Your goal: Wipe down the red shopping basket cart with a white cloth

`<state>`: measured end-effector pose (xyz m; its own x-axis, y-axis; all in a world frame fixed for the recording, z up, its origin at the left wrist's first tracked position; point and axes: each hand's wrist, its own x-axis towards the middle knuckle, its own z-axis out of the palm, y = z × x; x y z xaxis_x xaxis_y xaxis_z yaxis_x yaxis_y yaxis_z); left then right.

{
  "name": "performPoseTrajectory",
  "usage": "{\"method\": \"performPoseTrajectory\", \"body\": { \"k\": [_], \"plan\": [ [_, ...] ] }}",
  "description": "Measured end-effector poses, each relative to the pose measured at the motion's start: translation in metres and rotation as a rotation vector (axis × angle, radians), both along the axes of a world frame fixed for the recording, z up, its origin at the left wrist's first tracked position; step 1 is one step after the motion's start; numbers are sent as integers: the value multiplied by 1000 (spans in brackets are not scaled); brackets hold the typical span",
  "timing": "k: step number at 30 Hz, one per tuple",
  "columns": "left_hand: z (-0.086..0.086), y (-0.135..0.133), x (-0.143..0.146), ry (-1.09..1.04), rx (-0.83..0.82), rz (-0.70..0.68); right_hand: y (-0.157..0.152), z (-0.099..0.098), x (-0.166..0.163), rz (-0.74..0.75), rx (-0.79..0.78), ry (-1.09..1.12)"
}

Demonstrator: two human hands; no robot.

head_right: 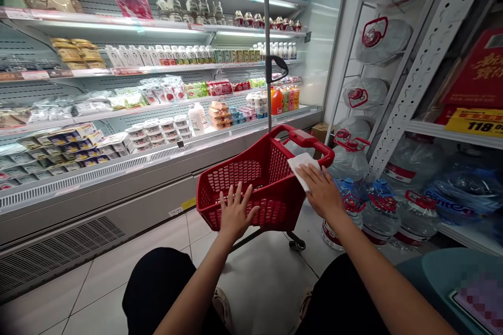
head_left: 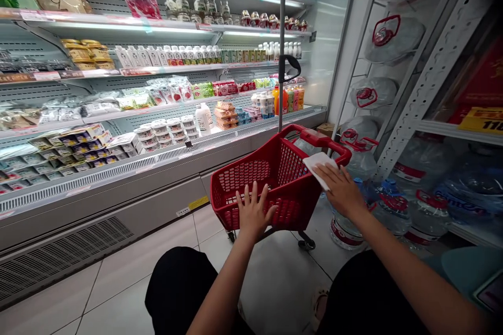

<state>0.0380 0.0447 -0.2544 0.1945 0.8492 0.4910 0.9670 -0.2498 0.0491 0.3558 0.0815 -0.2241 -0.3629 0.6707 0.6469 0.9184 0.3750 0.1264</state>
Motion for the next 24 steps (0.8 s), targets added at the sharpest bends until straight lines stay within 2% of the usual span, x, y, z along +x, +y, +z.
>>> {"method": "performPoseTrajectory", "body": {
  "k": [2,4,8,10,13,17,19,21,24],
  "plan": [
    [-3,-2,-8,-2,-22,52,9,-4,0,-47,14,52],
    [-5,-6,-3,-10,-36,65,13,-12,-19,-40,2,70],
    [-8,-13,16,1,-36,49,2,-36,-81,138,-67,21],
    [-8,-17,16,20,-40,7,-7,-44,-94,209,-88,-14],
    [-7,-23,2,38,-36,-25,-11,-44,-70,205,-99,-66],
    [-7,-30,-18,48,-8,-8,6,-26,-1,44,-54,-46],
    [-8,-33,-22,54,-4,-13,17,-18,21,-29,-41,-25],
    [-10,-36,-21,61,-3,-23,24,-16,23,-86,-43,11],
    [-12,-38,-15,72,-4,-25,21,-27,-8,-99,-68,43]
  ]
}}
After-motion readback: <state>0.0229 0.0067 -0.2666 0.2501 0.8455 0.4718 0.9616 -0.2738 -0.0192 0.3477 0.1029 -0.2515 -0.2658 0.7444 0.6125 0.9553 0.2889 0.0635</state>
